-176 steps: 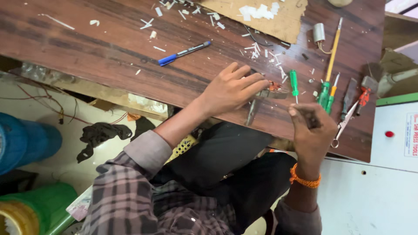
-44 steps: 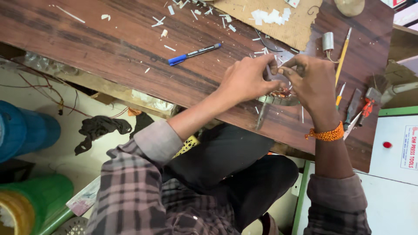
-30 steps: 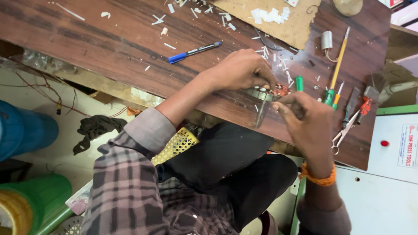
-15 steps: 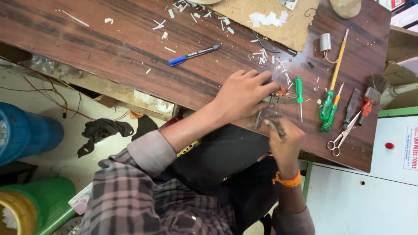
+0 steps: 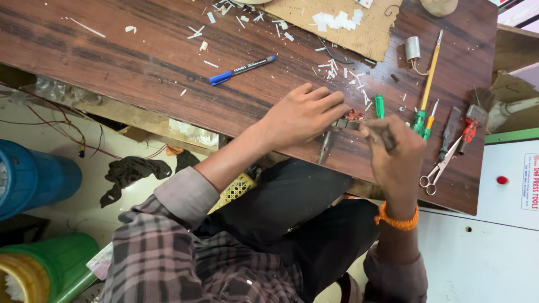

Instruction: The person sits at a workbench and winds copper wire by hand onto a motor armature held in a small stand, pressing and guiding the wire around the commutator. They use a small hand tool to help position the wire and occasionally pick at the windings with a screwdriver.

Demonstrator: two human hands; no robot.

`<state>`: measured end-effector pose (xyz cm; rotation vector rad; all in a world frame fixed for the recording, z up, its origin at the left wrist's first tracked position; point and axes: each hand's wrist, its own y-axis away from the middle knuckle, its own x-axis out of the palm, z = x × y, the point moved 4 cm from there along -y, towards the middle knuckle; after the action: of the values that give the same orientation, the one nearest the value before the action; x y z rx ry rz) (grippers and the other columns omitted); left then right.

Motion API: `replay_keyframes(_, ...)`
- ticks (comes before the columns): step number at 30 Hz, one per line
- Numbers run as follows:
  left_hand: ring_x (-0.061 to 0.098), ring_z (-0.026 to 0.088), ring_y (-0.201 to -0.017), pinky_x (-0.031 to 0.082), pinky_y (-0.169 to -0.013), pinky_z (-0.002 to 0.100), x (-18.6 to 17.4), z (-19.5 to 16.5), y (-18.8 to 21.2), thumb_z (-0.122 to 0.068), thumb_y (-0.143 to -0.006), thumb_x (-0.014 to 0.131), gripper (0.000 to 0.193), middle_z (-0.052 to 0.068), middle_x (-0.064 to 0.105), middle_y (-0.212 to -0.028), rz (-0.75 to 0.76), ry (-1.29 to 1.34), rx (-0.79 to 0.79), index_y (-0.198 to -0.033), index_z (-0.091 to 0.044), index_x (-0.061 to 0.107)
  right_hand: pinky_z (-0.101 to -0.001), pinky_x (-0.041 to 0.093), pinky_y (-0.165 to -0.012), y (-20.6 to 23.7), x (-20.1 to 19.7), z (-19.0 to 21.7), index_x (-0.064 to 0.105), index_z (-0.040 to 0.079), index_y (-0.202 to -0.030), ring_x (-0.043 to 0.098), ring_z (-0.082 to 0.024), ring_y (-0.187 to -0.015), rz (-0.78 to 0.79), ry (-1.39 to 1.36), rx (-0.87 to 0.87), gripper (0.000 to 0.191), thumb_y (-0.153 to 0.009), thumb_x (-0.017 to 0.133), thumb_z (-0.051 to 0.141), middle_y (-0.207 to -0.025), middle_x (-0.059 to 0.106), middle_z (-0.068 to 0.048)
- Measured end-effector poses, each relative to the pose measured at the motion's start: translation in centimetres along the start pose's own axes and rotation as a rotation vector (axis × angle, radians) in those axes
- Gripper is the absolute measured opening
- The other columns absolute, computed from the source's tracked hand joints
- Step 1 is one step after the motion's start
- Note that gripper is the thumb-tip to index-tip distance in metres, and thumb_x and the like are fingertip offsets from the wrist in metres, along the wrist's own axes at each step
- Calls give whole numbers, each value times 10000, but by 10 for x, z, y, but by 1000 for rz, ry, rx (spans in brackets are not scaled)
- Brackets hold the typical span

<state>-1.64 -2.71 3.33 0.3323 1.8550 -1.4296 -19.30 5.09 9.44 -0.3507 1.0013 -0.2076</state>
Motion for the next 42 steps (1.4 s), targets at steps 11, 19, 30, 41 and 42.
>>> replay_keyframes(11, 650, 209, -1027, 521, -866, 378, -3, 12, 5, -339, -910, 737, 389, 39, 628, -1148, 1, 104, -10, -1180, -81, 624, -282, 433, -556, -70, 22, -29, 777, 40, -1010, 560, -72, -601, 246, 2, 79, 168, -905, 818, 165, -694, 664, -53)
replay_keyframes(19, 722, 309, -901, 544, -733, 454, 3, 30, -17, -577, -880, 708, 494, 90, 753, -891, 106, 537, -725, -1067, -121, 718, -322, 457, -556, -90, 28, -13, 791, 33, -986, 594, -125, -557, 285, 123, 64, 188, -873, 837, 176, -689, 693, -96)
replay_keyframes(30, 746, 208, -900, 597, -760, 363, 20, 61, -25, -209, -838, 800, 170, 48, 760, -1036, 141, 931, -293, -998, -153, 788, -276, 298, -490, -47, 2, 32, 771, 44, -966, 383, -52, -553, 324, 4, 214, 170, -876, 825, 178, -591, 517, -22)
replay_keyframes(41, 734, 258, -976, 558, -828, 378, -2, 60, -24, -213, -872, 750, 184, -9, 780, -1099, 187, 740, -65, -1046, -206, 810, -214, 357, -570, 17, 32, 38, 713, 31, -991, 454, 10, -661, 41, -264, 220, 85, -919, 752, 56, -734, 590, 71)
replay_keyframes(42, 735, 257, -982, 559, -826, 377, -2, 59, -25, -210, -874, 744, 183, -11, 780, -1109, 188, 729, -64, -1043, -215, 813, -228, 303, -556, 20, 29, 30, 715, 30, -983, 401, -3, -646, 10, -287, 255, 75, -926, 762, 46, -718, 548, 60)
